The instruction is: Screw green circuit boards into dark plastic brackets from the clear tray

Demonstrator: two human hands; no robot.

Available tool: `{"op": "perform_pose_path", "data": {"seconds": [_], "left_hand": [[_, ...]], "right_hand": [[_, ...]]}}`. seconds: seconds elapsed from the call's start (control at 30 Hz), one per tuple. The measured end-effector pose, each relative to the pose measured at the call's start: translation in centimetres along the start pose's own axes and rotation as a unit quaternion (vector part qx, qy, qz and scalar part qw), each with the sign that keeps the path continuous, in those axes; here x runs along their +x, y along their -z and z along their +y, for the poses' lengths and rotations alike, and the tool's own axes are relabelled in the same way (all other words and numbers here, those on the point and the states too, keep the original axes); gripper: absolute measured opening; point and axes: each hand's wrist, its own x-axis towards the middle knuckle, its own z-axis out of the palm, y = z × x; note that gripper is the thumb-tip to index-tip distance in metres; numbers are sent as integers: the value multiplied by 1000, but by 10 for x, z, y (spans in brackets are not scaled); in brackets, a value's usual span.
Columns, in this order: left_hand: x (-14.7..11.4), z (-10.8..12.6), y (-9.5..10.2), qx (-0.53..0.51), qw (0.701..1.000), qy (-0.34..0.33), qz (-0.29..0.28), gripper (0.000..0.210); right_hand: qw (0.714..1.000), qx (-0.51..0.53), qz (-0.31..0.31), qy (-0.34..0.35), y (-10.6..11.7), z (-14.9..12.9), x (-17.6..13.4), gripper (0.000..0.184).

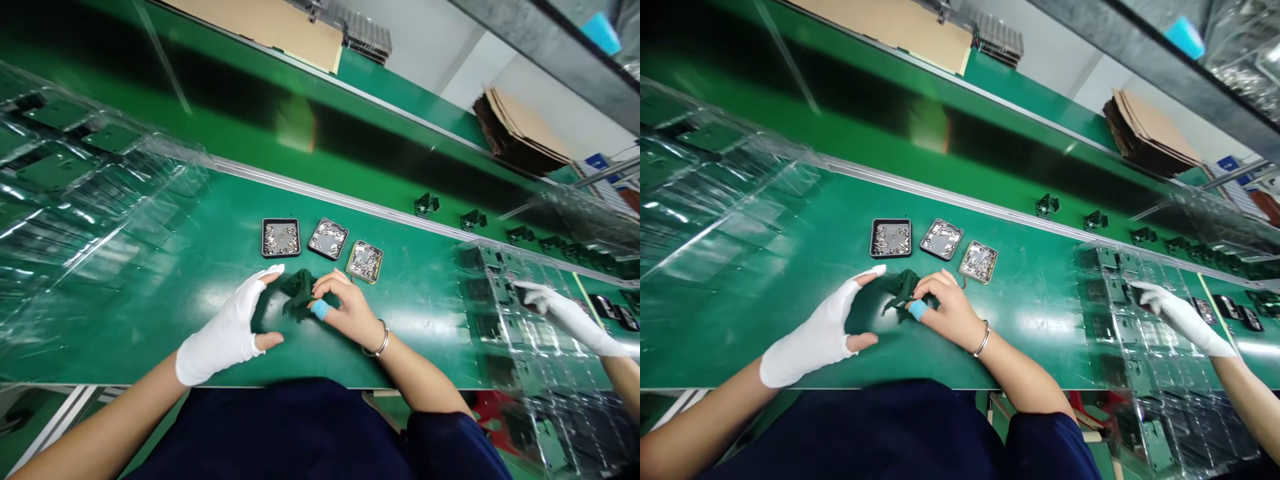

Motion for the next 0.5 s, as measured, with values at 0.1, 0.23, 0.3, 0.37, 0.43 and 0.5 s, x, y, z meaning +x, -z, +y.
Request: {"op": "perform_pose_path", "data": {"seconds": [0.1,0.23,0.3,0.37,0.43,0.5], "left_hand": [[4,-1,-4,49,999,-13,7,78],[11,1,-11,86,996,-34,-7,61],[12,3,-11,88,996,-28,-20,56],[12,5,-9,92,995,-17,-29,55],[11,6,-5,96,995,-10,-32,54],[10,6,-4,97,995,-6,-33,55]], "right_hand": [[985,-150,-43,72,-8,-8,-7,6],[968,-182,-88,146,-1,-2,-6,15],[975,-200,-47,88,19,13,2,17],[964,-266,6,-25,45,35,10,21],[937,-332,6,-103,68,58,16,26],[927,-357,-16,-116,80,76,20,28]]}}
